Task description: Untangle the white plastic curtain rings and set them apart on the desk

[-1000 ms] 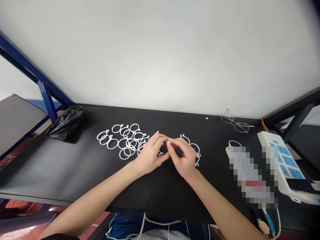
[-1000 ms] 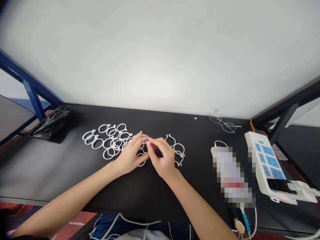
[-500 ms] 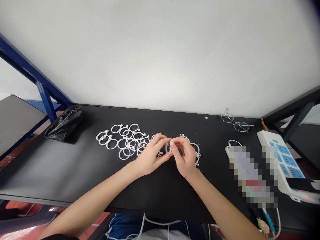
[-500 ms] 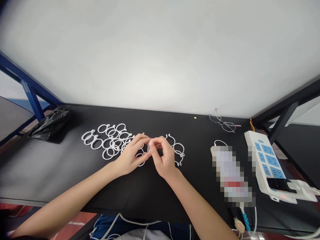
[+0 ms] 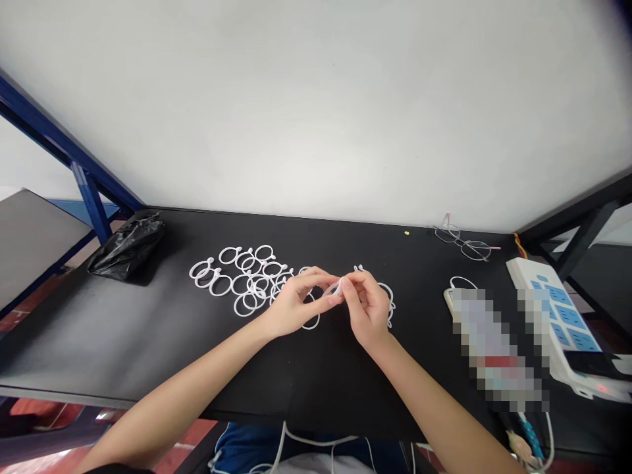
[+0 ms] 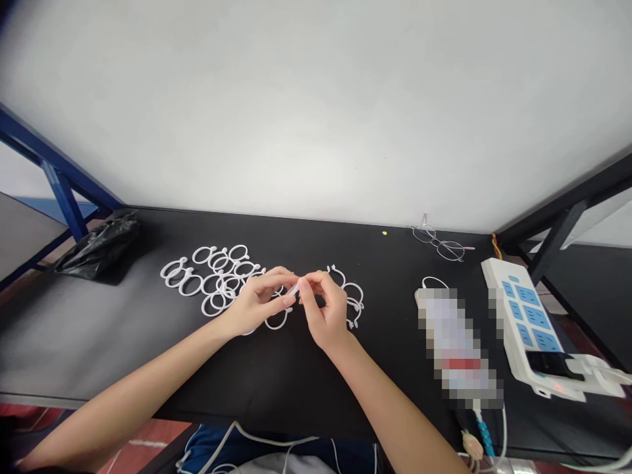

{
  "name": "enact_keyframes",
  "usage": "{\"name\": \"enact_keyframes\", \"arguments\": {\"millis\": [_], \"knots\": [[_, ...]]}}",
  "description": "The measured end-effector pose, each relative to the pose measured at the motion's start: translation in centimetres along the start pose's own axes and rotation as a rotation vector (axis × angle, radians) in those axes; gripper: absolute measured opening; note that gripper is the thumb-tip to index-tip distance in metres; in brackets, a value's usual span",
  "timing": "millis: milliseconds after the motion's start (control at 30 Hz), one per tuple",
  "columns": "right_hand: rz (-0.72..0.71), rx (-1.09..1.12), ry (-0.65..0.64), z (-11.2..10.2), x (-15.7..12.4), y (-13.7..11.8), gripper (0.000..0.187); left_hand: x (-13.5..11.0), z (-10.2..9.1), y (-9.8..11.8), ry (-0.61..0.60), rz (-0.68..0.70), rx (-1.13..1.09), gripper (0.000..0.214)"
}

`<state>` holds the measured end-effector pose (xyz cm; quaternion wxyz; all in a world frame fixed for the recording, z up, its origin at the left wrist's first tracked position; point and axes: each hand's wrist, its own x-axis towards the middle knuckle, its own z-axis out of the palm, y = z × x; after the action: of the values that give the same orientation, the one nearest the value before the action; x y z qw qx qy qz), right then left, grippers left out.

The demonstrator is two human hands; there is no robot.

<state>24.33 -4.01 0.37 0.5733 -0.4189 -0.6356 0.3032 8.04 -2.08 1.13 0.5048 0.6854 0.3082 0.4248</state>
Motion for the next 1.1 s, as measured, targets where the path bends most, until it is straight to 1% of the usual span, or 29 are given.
{"name": "enact_keyframes", "arguments": {"millis": [200,400,467,533,667,733,967,1100], "knots": [[0.014,0.005,-0.018,0.14,0.01,-0.01,0.011,0.02,0.01,-0.16,0.073,-0.081,-0.093,0.025],[0.118,0.104,-0.014,0.43,0.09,-0.18,0.012,0.02,0.14,-0.23,0.165,-0.119,-0.165,0.027],[0.149,0.151,-0.012,0.55,0.09,-0.21,0.013,0.02,0.14,-0.23,0.178,-0.120,-0.176,0.027],[0.163,0.174,-0.006,0.66,0.06,-0.23,0.014,-0.03,0.20,-0.18,0.164,-0.123,-0.145,0.028],[0.139,0.134,0.000,0.78,-0.05,-0.21,0.014,-0.28,0.61,0.04,0.055,-0.129,-0.038,0.033],[0.123,0.115,-0.013,0.80,-0.12,-0.20,0.013,-0.40,0.83,0.12,0.038,-0.128,-0.029,0.032],[0.095,0.093,-0.075,0.87,-0.26,-0.31,0.011,-0.43,0.60,-0.03,0.120,-0.116,0.022,0.034],[0.022,0.041,-0.106,0.71,-0.16,-0.36,0.008,-0.51,0.41,-0.09,0.148,-0.134,0.050,0.031]]}}
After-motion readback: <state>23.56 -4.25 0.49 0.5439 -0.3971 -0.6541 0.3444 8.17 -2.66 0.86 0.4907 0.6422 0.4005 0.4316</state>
